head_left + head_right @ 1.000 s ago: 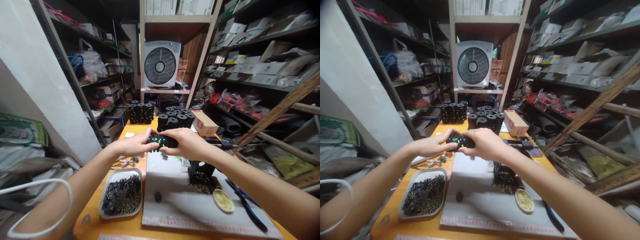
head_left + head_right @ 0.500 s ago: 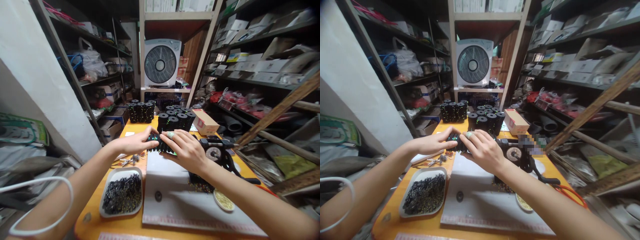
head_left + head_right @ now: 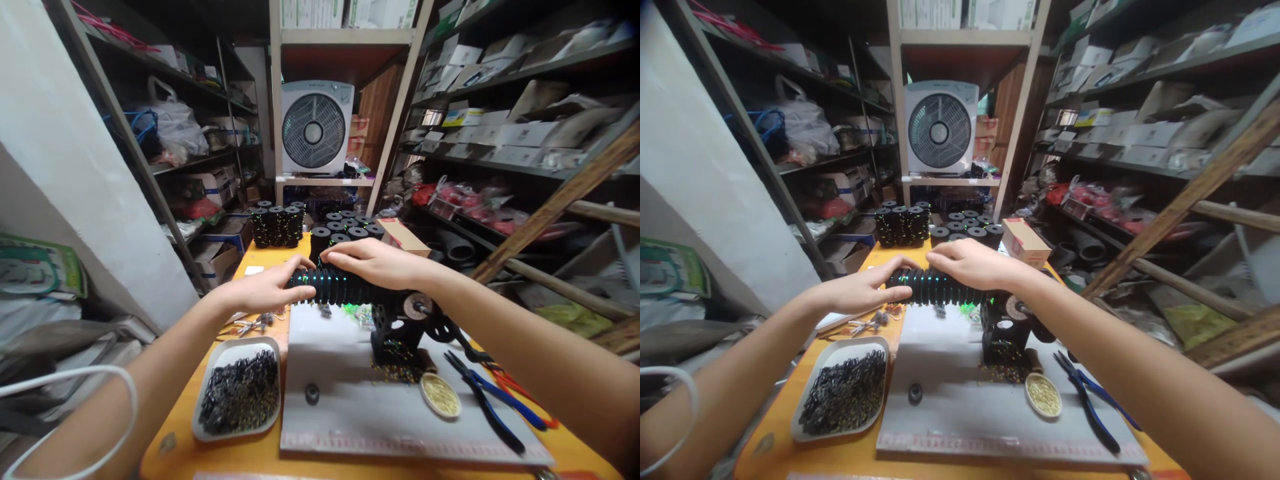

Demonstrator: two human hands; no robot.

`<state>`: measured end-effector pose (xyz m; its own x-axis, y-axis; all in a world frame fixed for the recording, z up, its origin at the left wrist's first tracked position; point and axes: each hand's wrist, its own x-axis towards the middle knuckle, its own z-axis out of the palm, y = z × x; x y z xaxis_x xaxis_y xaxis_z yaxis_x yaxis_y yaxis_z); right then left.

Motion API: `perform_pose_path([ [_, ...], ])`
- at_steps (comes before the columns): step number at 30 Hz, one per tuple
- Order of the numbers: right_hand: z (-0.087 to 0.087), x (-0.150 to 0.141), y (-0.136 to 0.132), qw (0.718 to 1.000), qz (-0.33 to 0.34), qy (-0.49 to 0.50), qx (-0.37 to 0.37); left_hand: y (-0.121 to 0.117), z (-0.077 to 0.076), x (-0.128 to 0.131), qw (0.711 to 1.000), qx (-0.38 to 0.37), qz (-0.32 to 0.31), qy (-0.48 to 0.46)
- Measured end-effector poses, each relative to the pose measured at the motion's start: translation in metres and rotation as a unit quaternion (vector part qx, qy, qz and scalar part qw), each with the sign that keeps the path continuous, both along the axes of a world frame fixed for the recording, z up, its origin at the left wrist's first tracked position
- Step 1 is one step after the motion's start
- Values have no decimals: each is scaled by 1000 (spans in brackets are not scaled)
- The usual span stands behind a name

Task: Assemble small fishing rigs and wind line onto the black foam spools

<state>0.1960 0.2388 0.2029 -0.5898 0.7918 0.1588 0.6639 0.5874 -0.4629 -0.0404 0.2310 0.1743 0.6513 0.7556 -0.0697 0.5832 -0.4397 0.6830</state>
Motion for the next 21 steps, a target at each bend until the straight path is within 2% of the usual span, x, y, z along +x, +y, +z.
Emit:
perform_pose_path([
  [2,-3,-5,6,997,28,-60,-37,-1,-1,1,1000,8,11,-3],
  [5,-5,-10,3,995,46,-82,-19,0,-3,3,1000,14,14,-10],
  [8,-10,-12,-9,997,34,-60,43,2,-2,4,1000,12,3,-17],
  [11,-22,-12,-21,991,1,-28,133,3,-1,4,1000,20,-3,-14],
  [16,-49,-14,-30,955,-8,-20,294,5,-4,3,999,46,-1,-1],
  [21,-69,-15,-34,921,5,-26,388,5,-5,3,998,67,2,-9],
])
